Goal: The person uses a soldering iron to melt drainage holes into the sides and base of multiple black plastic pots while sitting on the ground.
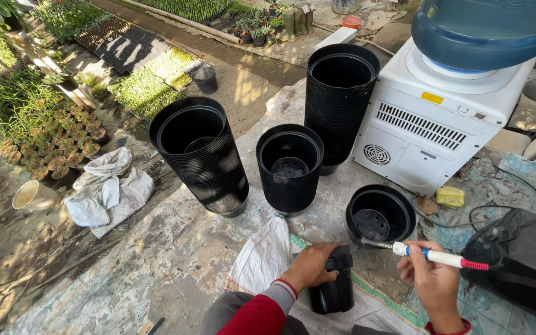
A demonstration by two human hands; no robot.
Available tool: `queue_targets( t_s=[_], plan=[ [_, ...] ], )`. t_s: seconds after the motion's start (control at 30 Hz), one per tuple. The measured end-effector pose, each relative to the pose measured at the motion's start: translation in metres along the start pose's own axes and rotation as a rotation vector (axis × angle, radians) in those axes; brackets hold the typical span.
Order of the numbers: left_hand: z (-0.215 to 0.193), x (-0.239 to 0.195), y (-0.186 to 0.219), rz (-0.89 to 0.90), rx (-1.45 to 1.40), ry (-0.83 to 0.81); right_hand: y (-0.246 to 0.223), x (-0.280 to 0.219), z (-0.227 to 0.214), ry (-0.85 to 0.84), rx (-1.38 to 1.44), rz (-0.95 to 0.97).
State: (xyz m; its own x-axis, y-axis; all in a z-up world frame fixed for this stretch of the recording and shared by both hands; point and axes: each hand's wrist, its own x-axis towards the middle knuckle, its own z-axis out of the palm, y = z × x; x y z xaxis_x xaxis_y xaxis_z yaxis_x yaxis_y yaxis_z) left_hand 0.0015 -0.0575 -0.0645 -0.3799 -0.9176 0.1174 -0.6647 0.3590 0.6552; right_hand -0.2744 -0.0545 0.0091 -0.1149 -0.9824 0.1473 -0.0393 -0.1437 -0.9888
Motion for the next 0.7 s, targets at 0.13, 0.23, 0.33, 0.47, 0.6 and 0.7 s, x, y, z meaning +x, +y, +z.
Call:
queue_targets(
  t_s=[0.13, 0.23, 0.33, 0.47, 0.6, 0.7],
  plan=[
    [-0.006, 0.001, 0.003, -0.1, -0.024, -0.036, 0.007, 0.003, -0.002, -0.006, 0.023, 0.037],
    [-0.008, 0.0, 0.009, -0.074, -0.032, 0.011, 0.01, 0.005, -0.005, -0.002, 0.04, 0.089],
    [-0.007, -0.003, 0.014, -0.117, 0.119, 0.074, 0.011, 0.005, -0.005, -0.001, 0.037, 0.093],
    [-0.007, 0.0, 0.015, -0.195, 0.042, -0.019, 0.007, 0.005, -0.004, 0.014, 0.008, 0.136],
    [-0.005, 0.0, 0.013, -0.144, -0.098, 0.015, -0.005, 0.008, -0.003, -0.018, 0.024, 0.032],
    [0.004, -0.004, 0.016, -0.098, -0.207, 0.038, -0.023, 0.01, 0.0, -0.005, 0.031, -0.039]
  ],
)
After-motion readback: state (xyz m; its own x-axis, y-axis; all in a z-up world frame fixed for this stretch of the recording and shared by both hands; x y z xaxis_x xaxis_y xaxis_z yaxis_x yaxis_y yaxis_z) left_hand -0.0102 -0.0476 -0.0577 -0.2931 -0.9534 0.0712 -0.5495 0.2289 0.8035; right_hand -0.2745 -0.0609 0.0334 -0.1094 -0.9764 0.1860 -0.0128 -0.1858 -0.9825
